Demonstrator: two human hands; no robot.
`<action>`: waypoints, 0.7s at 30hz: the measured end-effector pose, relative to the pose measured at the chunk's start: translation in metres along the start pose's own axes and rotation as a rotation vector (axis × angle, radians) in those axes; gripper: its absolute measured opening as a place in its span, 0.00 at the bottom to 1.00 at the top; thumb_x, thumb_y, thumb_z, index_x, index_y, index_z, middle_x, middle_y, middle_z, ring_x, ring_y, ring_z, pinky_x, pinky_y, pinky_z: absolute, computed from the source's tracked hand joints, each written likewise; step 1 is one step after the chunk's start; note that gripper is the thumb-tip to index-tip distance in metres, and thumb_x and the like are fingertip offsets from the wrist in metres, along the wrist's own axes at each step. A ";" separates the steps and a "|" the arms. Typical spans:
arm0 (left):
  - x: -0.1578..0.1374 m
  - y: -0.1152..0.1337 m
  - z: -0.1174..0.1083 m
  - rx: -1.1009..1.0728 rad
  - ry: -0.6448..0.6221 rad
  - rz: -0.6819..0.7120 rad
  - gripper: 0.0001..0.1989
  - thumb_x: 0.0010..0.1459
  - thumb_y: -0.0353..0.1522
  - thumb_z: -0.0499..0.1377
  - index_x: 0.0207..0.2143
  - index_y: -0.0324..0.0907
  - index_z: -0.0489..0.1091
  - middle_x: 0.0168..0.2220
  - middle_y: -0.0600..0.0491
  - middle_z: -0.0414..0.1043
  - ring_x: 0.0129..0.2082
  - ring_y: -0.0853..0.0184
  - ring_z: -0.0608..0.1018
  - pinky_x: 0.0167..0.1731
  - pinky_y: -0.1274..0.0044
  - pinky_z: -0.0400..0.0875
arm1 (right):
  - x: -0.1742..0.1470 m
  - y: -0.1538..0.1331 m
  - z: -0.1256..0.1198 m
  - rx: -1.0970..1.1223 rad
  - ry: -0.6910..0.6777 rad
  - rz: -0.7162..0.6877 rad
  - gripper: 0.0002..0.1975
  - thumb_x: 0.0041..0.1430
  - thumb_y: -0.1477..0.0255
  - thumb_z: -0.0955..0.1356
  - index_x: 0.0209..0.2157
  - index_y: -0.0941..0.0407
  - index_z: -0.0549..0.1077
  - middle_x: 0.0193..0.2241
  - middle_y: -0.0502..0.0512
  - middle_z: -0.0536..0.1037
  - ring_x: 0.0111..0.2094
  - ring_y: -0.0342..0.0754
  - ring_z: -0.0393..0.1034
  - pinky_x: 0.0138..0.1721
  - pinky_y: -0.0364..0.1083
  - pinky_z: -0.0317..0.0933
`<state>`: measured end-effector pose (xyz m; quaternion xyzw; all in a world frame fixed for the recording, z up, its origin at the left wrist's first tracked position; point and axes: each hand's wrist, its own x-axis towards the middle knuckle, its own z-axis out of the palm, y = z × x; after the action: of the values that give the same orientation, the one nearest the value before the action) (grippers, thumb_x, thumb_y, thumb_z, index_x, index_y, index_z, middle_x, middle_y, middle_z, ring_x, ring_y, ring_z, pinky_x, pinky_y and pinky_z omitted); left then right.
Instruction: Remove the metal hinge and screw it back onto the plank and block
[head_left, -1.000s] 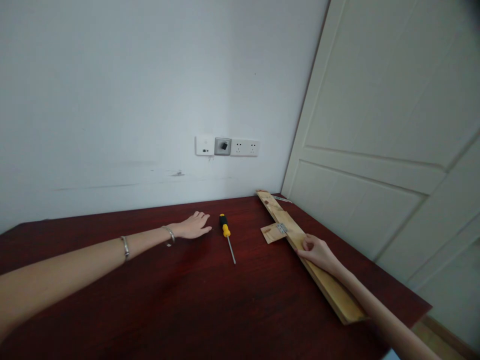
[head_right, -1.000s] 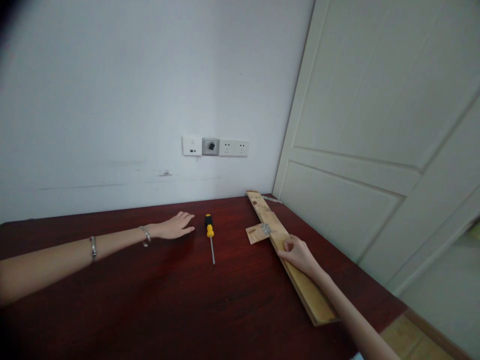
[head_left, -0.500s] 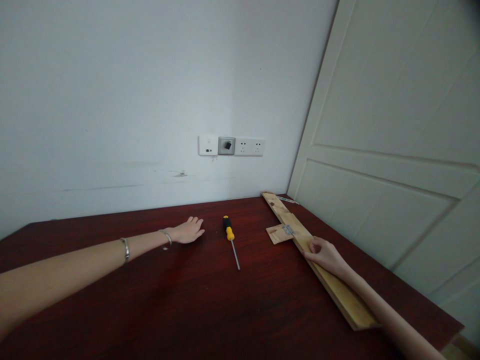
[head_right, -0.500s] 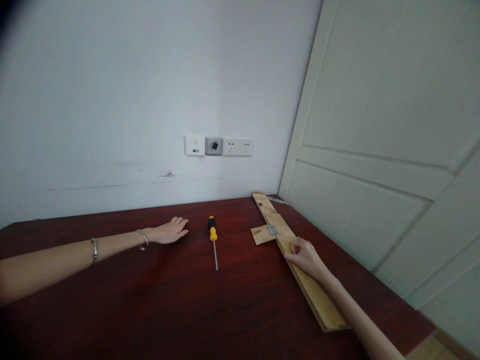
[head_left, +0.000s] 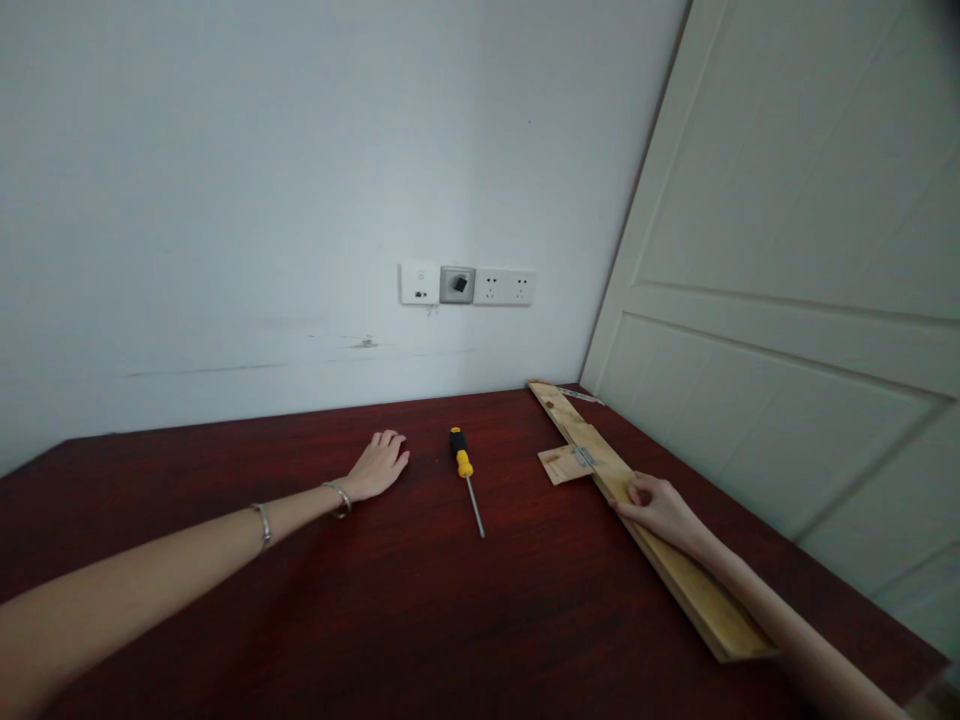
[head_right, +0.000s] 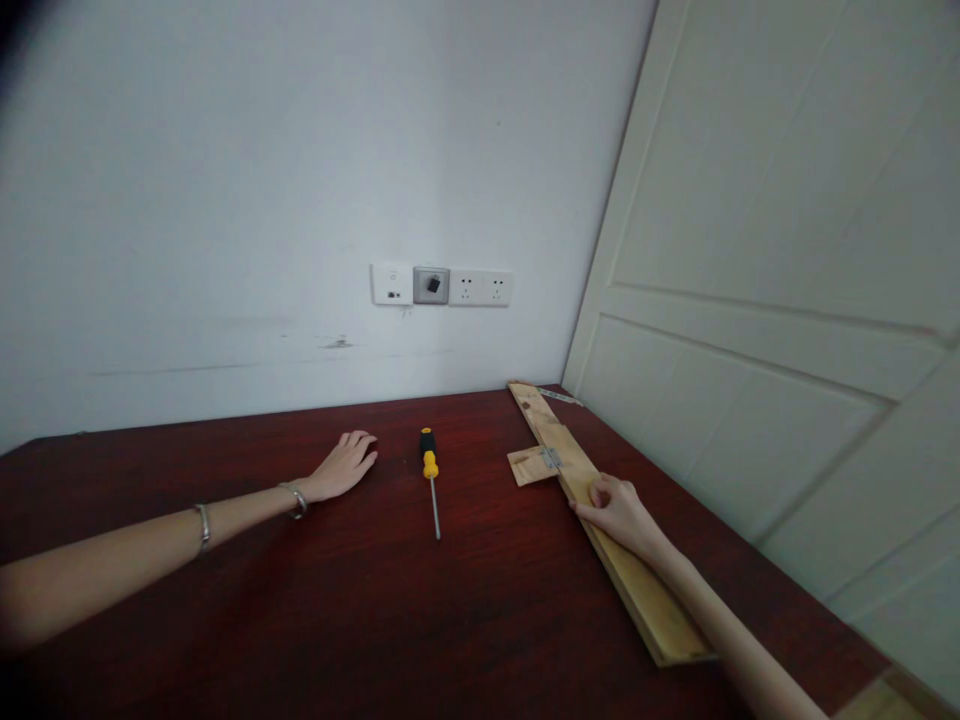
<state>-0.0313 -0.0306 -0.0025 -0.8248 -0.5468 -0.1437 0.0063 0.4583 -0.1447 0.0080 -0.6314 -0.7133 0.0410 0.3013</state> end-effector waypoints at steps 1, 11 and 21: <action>-0.001 0.001 -0.001 -0.008 0.005 -0.001 0.27 0.65 0.40 0.40 0.55 0.33 0.64 0.54 0.40 0.61 0.53 0.56 0.63 0.58 0.64 0.58 | 0.000 0.000 0.000 -0.006 -0.004 0.003 0.23 0.47 0.55 0.68 0.16 0.52 0.52 0.20 0.49 0.65 0.24 0.45 0.61 0.28 0.45 0.54; -0.005 0.006 -0.006 -0.023 0.015 0.010 0.25 0.66 0.39 0.40 0.53 0.33 0.65 0.52 0.41 0.63 0.52 0.57 0.64 0.58 0.65 0.58 | 0.010 -0.044 -0.021 -0.132 0.171 0.019 0.19 0.48 0.53 0.67 0.19 0.53 0.64 0.25 0.56 0.74 0.32 0.54 0.70 0.37 0.50 0.59; -0.005 0.006 -0.003 -0.038 0.037 0.020 0.23 0.66 0.38 0.40 0.51 0.34 0.66 0.51 0.42 0.64 0.50 0.58 0.64 0.57 0.65 0.59 | 0.058 -0.210 0.061 -0.144 -0.270 0.002 0.22 0.56 0.54 0.65 0.32 0.59 0.77 0.35 0.67 0.81 0.40 0.59 0.76 0.38 0.48 0.63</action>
<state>-0.0286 -0.0377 -0.0001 -0.8274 -0.5354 -0.1694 0.0021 0.2436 -0.1138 0.0727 -0.6408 -0.7479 0.0743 0.1566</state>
